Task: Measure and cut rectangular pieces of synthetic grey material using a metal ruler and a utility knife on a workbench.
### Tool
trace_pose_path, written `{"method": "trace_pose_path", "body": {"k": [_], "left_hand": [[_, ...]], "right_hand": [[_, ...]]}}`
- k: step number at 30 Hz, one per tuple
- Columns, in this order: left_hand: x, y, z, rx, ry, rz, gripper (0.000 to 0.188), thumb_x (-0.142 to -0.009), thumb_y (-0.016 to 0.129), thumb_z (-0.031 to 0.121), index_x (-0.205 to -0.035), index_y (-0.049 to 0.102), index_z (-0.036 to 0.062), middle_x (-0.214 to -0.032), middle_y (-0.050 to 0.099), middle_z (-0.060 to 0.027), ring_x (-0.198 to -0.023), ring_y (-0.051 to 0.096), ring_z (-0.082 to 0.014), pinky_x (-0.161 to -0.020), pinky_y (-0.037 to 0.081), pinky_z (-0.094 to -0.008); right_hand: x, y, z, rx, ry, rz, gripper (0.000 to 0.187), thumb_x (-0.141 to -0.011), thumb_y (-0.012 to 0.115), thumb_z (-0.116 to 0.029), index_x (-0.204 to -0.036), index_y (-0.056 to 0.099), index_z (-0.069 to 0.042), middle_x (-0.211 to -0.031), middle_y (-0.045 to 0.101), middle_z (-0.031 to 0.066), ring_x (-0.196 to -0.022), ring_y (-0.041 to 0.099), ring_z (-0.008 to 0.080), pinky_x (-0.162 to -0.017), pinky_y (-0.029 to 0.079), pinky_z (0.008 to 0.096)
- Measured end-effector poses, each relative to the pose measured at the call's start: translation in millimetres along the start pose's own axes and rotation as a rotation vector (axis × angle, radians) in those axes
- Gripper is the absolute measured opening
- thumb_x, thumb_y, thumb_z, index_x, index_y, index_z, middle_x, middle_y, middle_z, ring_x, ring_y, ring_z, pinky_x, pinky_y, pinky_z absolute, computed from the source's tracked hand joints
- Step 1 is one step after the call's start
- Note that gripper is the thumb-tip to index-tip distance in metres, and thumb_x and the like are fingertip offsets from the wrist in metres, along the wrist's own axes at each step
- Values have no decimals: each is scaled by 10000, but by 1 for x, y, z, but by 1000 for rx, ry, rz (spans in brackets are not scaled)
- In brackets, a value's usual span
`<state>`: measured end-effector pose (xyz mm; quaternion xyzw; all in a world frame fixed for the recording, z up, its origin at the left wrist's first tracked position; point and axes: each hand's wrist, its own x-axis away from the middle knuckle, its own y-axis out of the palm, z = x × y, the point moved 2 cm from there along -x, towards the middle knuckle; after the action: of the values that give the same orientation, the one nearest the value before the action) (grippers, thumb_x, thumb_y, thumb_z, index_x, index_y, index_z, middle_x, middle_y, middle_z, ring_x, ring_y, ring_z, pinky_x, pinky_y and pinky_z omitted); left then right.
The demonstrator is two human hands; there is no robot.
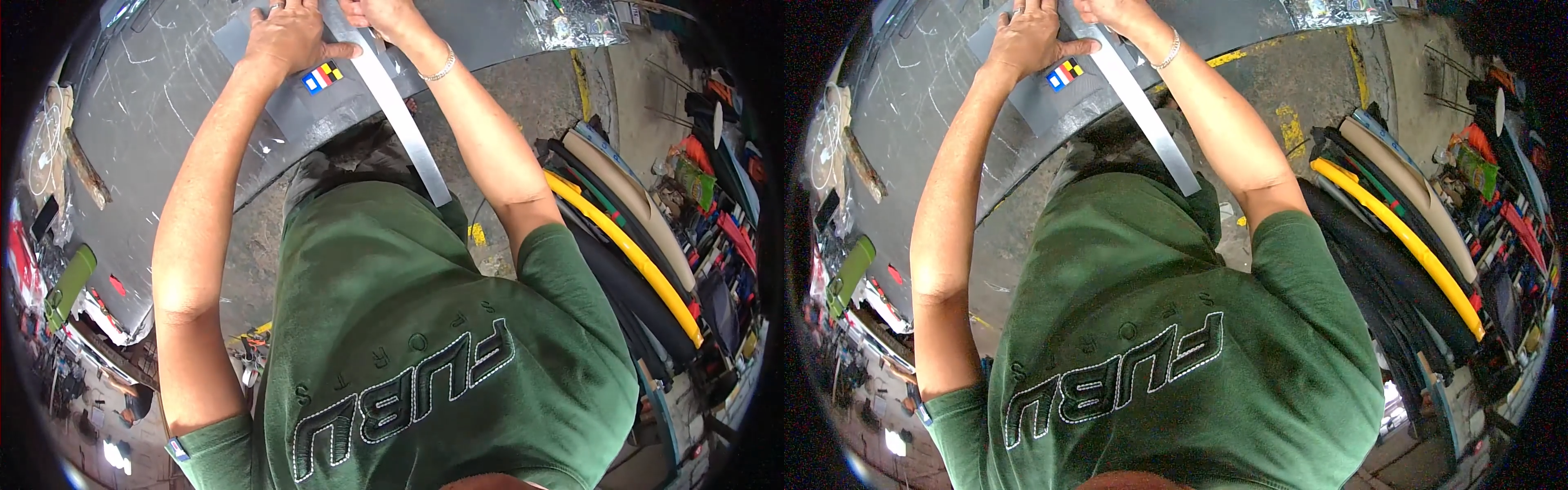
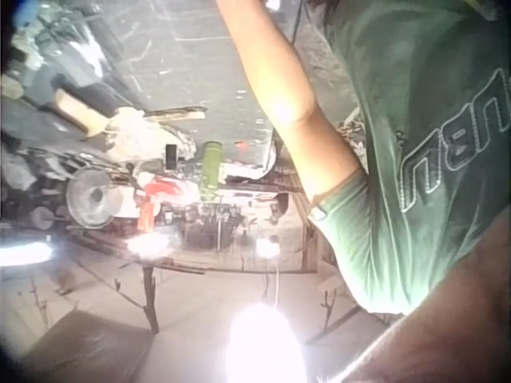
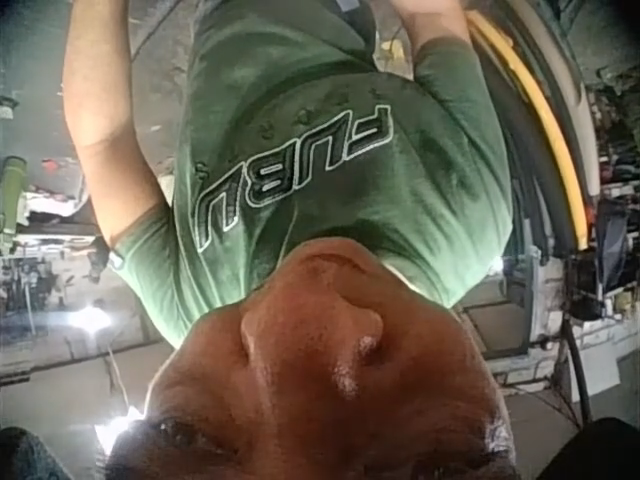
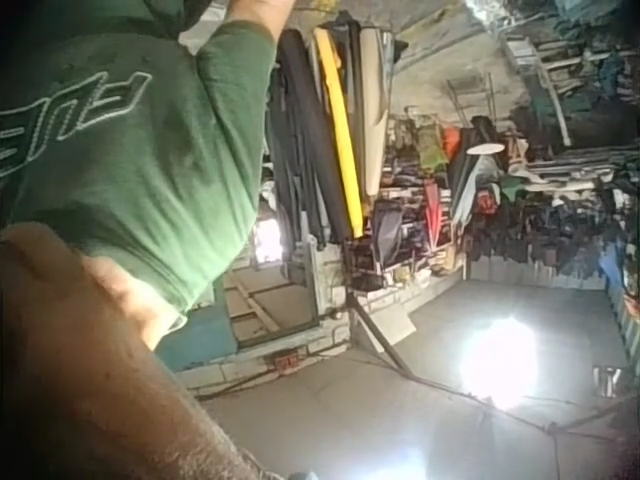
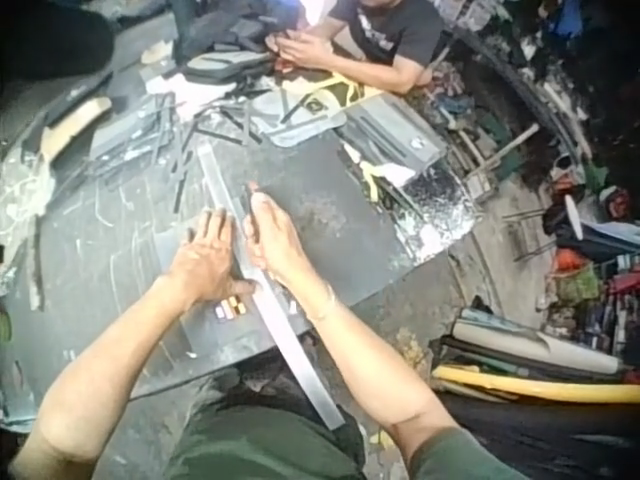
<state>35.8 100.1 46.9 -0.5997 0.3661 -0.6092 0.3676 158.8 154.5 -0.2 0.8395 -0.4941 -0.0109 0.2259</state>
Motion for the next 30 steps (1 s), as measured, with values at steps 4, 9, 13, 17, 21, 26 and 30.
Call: {"method": "trace_pose_path", "body": {"k": [4,9,13,17,21,26,30], "left_hand": [[0,0,0,-4,-2,2,1303,-699,842,630,-1580,212,-95,-1656,219,-298,-1556,191,-443,-1232,274,-572],[0,3,1,-8,13,47,1301,-702,839,629,-1580,210,-97,-1656,220,-298,-1556,190,-442,-1231,274,-571],[2,22,-11,14,40,141,1292,-708,835,627,-1581,212,-92,-1655,223,-298,-1556,195,-440,-1231,275,-570],[0,0,3,-22,4,13,1284,-713,831,628,-1585,212,-83,-1656,227,-293,-1554,198,-442,-1232,276,-567],[2,1,0,-19,1,12,1267,-715,829,624,-1584,228,-75,-1656,231,-290,-1553,197,-447,-1229,280,-569],[5,3,-3,-50,0,29,1215,-717,825,616,-1588,276,-29,-1645,268,-277,-1541,230,-449,-1202,308,-603],[-5,0,12,-44,51,58,1214,-715,817,631,-1590,280,-18,-1644,276,-268,-1535,242,-450,-1190,319,-613]], "right_hand": [[-1,-3,6,-29,29,14,424,-1105,411,-486,-1208,579,-111,-680,473,-29,-427,410,63,-369,336,236],[0,0,4,-90,48,32,411,-1101,423,-489,-1145,581,-112,-658,466,-33,-423,412,65,-368,334,231],[6,13,-4,176,56,264,428,-1099,426,-489,-1219,582,-109,-659,466,-35,-428,417,68,-372,339,231],[4,7,3,83,77,143,496,-1101,426,-475,-1440,512,-124,-688,471,-36,-445,411,64,-380,337,225],[5,4,-1,38,52,4,545,-1108,412,-442,-1513,475,-82,-718,505,-24,-485,444,76,-424,371,235],[3,14,-3,426,-309,-1,536,-1112,388,-369,-1453,511,27,-877,635,65,-647,572,143,-605,494,278],[-11,-7,21,518,-889,103,526,-1101,393,-330,-1442,511,53,-1063,683,181,-815,636,225,-781,533,332]]}}
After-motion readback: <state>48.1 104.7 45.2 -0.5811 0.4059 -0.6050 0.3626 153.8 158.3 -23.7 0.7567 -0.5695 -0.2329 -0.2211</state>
